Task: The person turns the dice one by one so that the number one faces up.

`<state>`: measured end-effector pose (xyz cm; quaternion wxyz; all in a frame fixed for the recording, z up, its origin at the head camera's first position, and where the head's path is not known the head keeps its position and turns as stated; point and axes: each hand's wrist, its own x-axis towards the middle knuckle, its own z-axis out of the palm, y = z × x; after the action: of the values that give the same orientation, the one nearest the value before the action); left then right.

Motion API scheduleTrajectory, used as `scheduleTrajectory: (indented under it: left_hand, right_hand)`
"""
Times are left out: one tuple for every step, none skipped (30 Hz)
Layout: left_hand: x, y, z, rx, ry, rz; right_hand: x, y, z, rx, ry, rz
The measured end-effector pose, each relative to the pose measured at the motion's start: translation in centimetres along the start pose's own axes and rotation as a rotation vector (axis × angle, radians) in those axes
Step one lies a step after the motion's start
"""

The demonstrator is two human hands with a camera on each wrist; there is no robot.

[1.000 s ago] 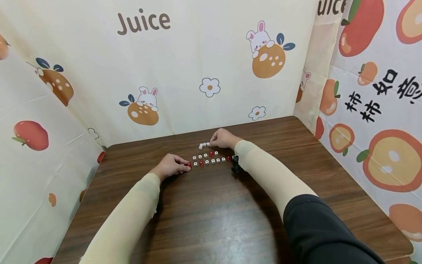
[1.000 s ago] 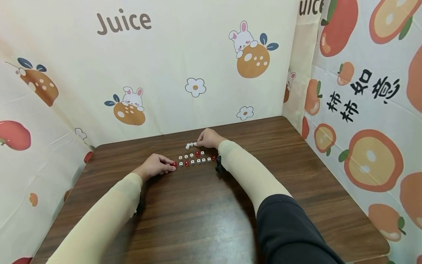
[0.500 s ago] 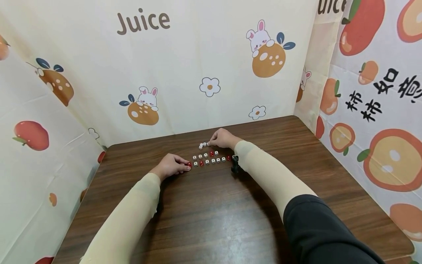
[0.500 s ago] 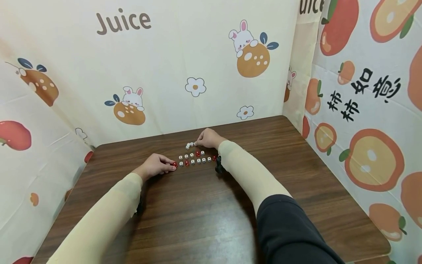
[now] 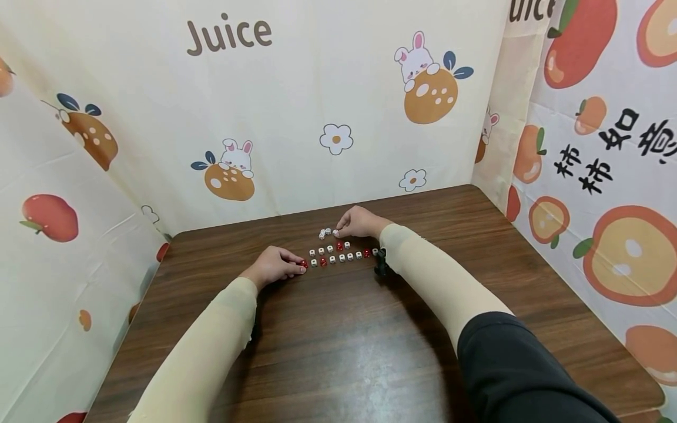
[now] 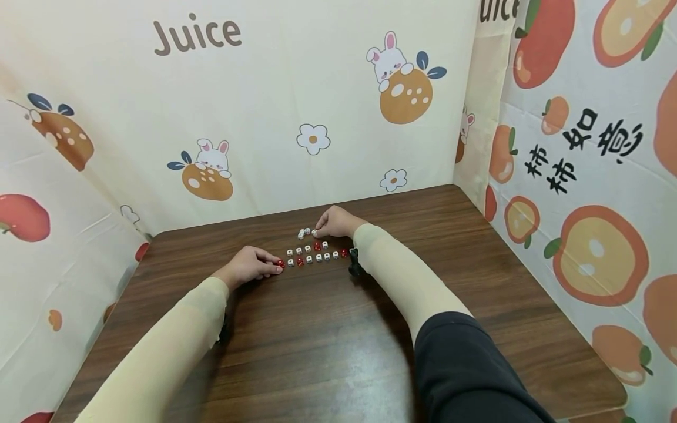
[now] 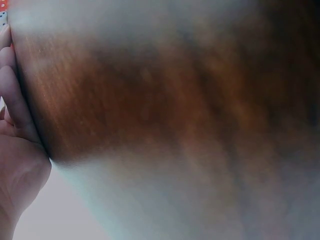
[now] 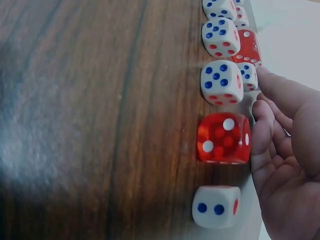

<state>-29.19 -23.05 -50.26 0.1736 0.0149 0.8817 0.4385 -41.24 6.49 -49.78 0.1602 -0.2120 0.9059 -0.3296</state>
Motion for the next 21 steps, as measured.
scheduleTrajectory:
  left_hand:
    - [0.00,-0.03,0.01,0.001,0.000,0.004]
    - [0.01,-0.06,0.01,0.002,0.001,0.008]
    - [0.01,-0.08,0.03,0.002,0.003,0.013]
    - [0.00,-0.09,0.04,0.003,0.003,0.017]
    - [0.00,-0.10,0.04,0.003,0.004,0.020]
    - [-0.01,-0.09,0.04,0.002,0.006,0.020]
    - [-0.02,-0.08,0.02,0.002,0.007,0.021]
    - [-0.03,-0.07,0.02,0.001,0.007,0.022]
    - [-0.04,-0.09,0.04,0.000,0.007,0.020]
    - [-0.04,-0.12,0.02,0.000,0.005,0.020]
    - [-0.05,-0.14,0.00,0.000,0.005,0.018]
    - [-0.05,-0.18,-0.02,0.001,0.004,0.019]
    - [-0.08,-0.19,-0.01,0.000,0.004,0.018]
    - [-0.07,-0.22,0.00,0.000,0.004,0.017]
    - [-0.09,-0.22,0.00,-0.002,0.005,0.016]
    - [-0.10,-0.18,0.01,-0.003,0.005,0.019]
    - [-0.13,-0.11,-0.01,-0.002,0.005,0.020]
    - [-0.16,-0.06,-0.01,-0.001,0.006,0.022]
    - [-0.22,0.02,-0.02,-0.002,0.007,0.022]
    - [-0.24,0.07,-0.03,-0.002,0.007,0.021]
    - [-0.30,0.15,-0.04,-0.004,0.007,0.022]
  right_hand:
    - [0.02,0.02,0.08,-0.004,0.006,-0.002]
    - [0.03,0.02,0.18,-0.013,0.013,-0.004]
    - [0.04,0.01,0.28,-0.021,0.020,-0.005]
    - [0.03,-0.02,0.39,-0.028,0.028,-0.008]
    - [0.02,-0.08,0.48,-0.033,0.035,-0.010]
    - [0.00,-0.12,0.56,-0.036,0.041,-0.011]
    - [-0.01,-0.15,0.64,-0.036,0.044,-0.012]
    - [-0.06,-0.20,0.68,-0.033,0.046,-0.011]
    - [-0.09,-0.24,0.69,-0.028,0.044,-0.009]
    - [-0.11,-0.27,0.70,-0.025,0.041,-0.009]
    - [-0.14,-0.30,0.68,-0.019,0.035,-0.008]
    - [-0.15,-0.30,0.68,-0.013,0.027,-0.008]
    - [-0.17,-0.30,0.67,-0.008,0.021,-0.009]
    - [-0.17,-0.27,0.62,0.000,0.014,-0.010]
    - [-0.20,-0.27,0.59,0.003,0.009,-0.011]
    - [-0.25,-0.27,0.55,0.007,0.006,-0.012]
    - [-0.29,-0.30,0.50,0.013,0.004,-0.012]
    - [-0.34,-0.31,0.45,0.018,0.003,-0.011]
    - [-0.40,-0.34,0.39,0.021,0.004,-0.009]
    - [-0.46,-0.40,0.32,0.024,0.004,-0.006]
    - [-0.51,-0.47,0.28,0.025,0.005,-0.004]
